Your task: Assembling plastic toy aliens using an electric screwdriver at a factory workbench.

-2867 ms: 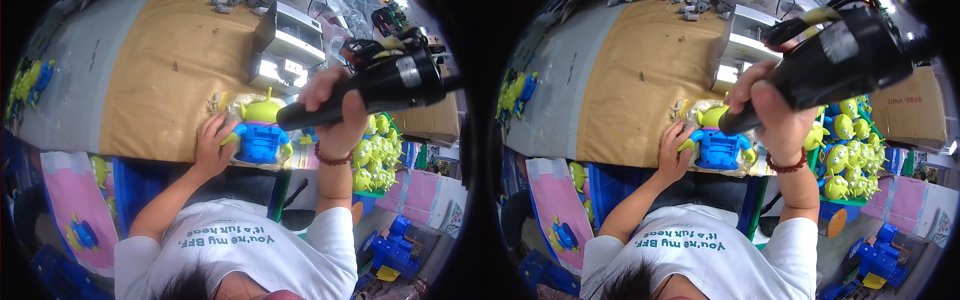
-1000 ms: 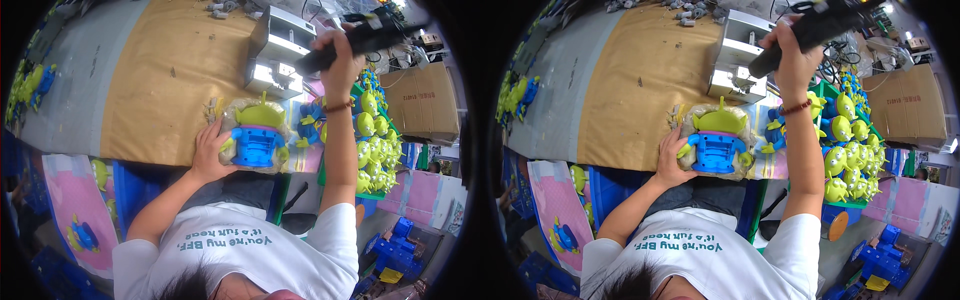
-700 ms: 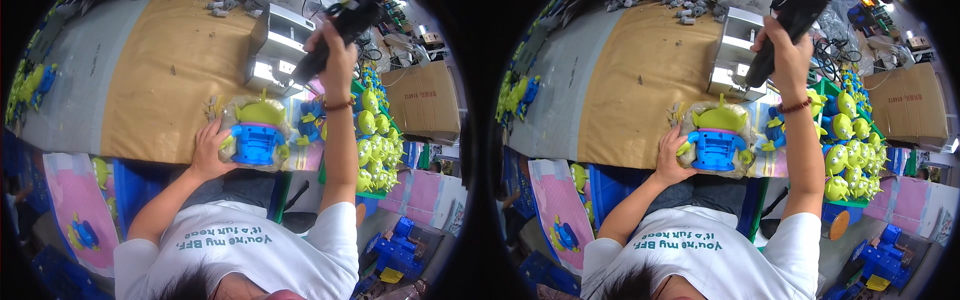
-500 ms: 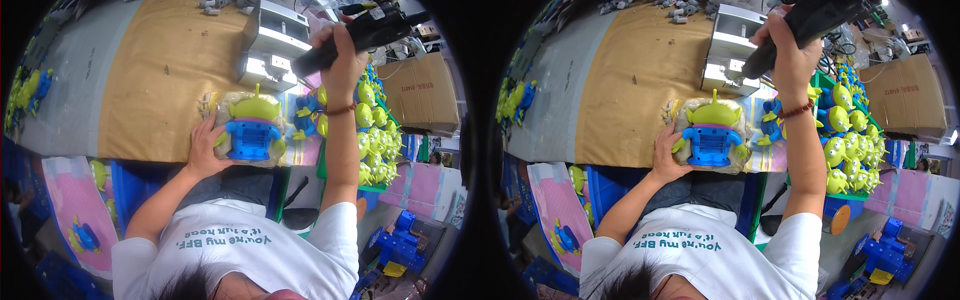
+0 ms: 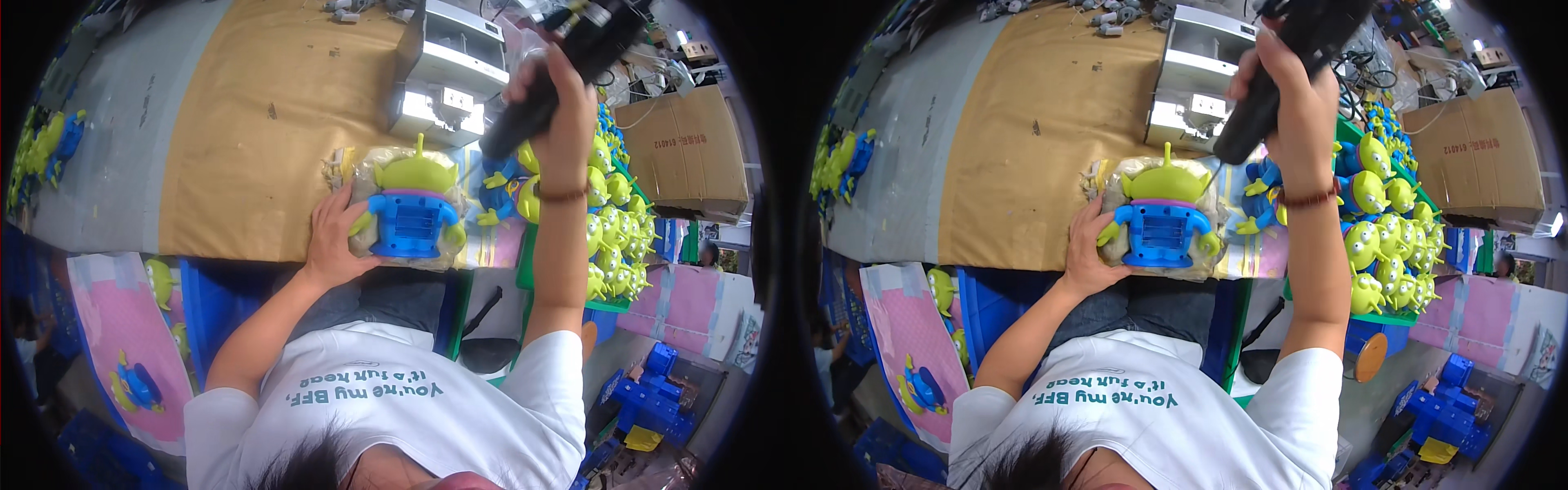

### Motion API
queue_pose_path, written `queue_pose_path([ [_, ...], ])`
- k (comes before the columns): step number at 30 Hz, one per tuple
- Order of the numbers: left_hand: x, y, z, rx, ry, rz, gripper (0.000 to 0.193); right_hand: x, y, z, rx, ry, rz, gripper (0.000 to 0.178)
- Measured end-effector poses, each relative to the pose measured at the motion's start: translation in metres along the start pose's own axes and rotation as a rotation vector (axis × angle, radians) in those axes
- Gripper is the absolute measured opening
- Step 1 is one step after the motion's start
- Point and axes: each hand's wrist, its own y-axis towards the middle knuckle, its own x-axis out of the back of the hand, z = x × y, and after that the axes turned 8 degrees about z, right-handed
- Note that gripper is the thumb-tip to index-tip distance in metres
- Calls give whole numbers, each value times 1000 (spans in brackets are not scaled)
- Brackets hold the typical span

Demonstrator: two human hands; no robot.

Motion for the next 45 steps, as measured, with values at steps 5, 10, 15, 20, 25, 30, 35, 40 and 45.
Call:
queue_pose_path([
  [5,1,1,-2,-54,96,-23,93,-13,-82,5,60,38,181,52],
  [10,-3,-2,3,-45,84,-22,93,-9,-117,-8,88,88,179,55],
  [15,-2,-2,4,-52,77,-17,92,-20,-128,-19,162,241,218,41],
  [20,-2,-1,3,-55,66,-20,91,-9,-128,-39,235,163,477,43],
  [25,-3,-2,3,-46,9,-29,91,1,-128,-45,202,277,590,49],
  [30,-4,-3,5,-41,1,-25,92,-6,-126,-42,220,312,587,48],
  [35,-3,-2,7,-40,1,-21,91,-13,-125,-38,201,328,549,39],
  [40,0,0,3,-46,33,-25,89,-21,-115,-27,189,177,391,47],
  [45,2,-1,3,-48,48,-26,89,-13,-75,-2,386,89,103,34],
])
